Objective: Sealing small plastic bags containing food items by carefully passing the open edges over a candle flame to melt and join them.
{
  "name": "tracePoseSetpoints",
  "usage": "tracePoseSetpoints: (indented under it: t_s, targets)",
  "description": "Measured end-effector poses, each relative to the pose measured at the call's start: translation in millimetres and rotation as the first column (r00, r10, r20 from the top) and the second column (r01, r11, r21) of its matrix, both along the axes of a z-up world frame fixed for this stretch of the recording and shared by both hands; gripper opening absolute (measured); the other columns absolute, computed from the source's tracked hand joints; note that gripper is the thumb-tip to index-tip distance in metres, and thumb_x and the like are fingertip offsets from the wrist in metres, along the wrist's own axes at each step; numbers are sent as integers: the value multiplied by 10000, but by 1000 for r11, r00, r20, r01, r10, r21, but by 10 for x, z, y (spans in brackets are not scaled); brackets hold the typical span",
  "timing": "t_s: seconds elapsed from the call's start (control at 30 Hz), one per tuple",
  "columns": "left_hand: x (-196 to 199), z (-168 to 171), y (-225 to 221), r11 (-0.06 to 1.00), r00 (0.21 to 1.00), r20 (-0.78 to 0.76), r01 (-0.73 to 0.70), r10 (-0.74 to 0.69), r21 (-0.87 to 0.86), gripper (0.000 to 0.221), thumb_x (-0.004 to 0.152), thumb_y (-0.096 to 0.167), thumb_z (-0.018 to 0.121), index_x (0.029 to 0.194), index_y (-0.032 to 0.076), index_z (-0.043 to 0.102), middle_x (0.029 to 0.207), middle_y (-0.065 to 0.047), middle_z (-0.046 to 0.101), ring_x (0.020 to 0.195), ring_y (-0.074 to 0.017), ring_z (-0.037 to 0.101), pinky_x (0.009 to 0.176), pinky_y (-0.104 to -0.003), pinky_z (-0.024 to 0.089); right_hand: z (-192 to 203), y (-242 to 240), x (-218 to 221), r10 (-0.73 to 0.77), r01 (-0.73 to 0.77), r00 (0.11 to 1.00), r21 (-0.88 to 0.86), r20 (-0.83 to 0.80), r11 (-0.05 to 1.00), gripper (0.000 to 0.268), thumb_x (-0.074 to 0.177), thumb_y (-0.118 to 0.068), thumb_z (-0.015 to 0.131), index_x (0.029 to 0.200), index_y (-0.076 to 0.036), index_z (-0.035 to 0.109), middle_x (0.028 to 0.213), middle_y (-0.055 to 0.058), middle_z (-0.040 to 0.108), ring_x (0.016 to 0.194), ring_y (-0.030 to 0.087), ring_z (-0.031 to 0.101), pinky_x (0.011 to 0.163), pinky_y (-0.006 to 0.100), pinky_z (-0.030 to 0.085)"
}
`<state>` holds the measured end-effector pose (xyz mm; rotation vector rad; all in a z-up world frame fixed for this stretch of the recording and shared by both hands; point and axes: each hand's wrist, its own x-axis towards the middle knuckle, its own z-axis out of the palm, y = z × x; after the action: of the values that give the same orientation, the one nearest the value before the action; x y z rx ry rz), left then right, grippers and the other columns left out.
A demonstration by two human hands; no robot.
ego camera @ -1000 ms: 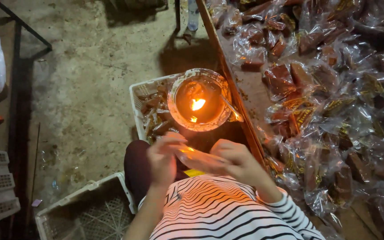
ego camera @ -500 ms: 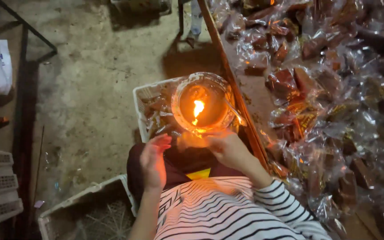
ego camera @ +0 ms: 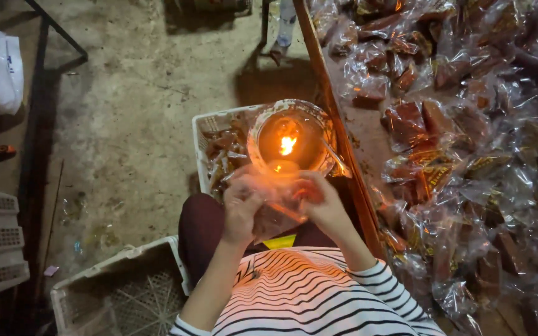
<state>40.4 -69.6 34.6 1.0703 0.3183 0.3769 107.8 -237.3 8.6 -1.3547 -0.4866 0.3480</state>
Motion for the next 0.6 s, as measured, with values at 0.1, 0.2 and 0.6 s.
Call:
tracePoseSetpoints:
  t_s: [0.1, 0.2, 0.6]
  targets:
    - [28, -365, 37, 969, 968, 98, -238, 231, 67, 348, 904, 78, 770, 640, 109, 543, 498, 7, 469, 464, -35, 416, 509, -142, 361, 103, 73, -202, 152, -220, 945, -216, -291, 951, 1268, 477, -25, 1007, 1580, -25, 381, 1425, 307, 456, 1345, 401, 407, 1160, 595, 269]
    - [-28, -386, -16, 971, 965, 135, -234, 225, 55, 342, 904, 6, 757, 677, 104, 521, 524, 23, 468, 491, -61, 383, 525, -174, 379, -232, -65, -236, 165, -237, 920, -169, -355, 957, 615, 603, 99, 940, 1173, -13, 739, 1059, 85, 787, 1010, 175, 695, 962, 362, 557]
    - [-122, -110, 301, 931, 939, 80, -344, 336, 123, 146, 870, 3, 674, 727, 31, 664, 665, -104, 649, 601, -148, 620, 458, -235, 535, -96, -452, 180, -16, 99, 915, 186, -403, 977, 49, 886, 75, 681, 913, 100, 647, 682, 255, 682, 501, 392, 718, 394, 513, 630]
